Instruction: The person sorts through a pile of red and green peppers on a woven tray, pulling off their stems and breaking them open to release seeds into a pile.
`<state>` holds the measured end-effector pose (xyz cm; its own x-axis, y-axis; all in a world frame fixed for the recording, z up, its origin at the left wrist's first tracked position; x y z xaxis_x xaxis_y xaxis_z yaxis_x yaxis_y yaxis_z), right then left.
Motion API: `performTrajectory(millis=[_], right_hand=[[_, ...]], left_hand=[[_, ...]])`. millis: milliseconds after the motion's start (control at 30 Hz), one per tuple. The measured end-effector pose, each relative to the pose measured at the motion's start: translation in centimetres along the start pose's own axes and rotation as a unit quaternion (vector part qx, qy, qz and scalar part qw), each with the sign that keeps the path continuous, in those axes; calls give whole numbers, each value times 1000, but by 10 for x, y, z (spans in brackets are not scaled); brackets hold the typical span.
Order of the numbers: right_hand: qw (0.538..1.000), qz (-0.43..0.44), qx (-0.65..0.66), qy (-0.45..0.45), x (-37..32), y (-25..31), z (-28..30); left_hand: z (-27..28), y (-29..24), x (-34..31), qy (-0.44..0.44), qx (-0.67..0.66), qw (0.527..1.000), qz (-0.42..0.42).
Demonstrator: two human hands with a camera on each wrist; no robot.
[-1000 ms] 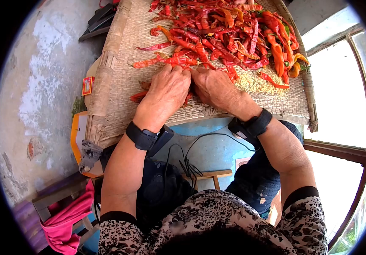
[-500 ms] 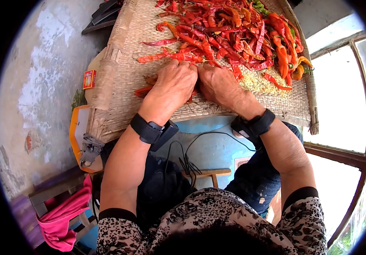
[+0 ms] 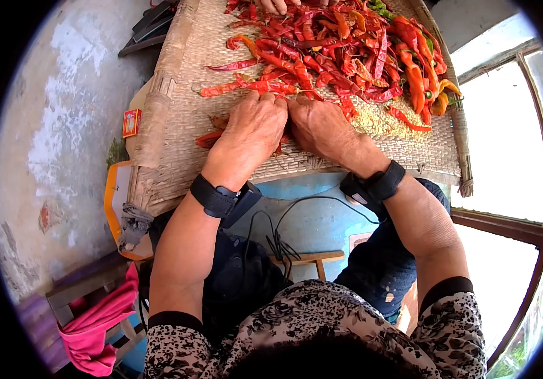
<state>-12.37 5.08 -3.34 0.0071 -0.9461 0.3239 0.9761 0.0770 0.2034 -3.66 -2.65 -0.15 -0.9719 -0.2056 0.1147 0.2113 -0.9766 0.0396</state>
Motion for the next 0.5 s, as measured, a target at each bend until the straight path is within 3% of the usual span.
performTrajectory(millis=[500], right_hand=[[1000,-9,-5,-1,0,1,1]], left_hand=[[3,-2,-2,-16,19,1000,-1]])
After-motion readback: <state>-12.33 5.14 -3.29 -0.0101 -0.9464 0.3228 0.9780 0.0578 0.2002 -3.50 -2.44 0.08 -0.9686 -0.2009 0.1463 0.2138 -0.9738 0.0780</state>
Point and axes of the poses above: each hand's wrist, its own x-axis towards the middle knuckle, its own z-axis out of the back of the hand, y = z × x, the point moved 4 cm from there along x, towards the middle knuckle, and after that the axes turned 8 degrees about z, right-handed, at the moved point
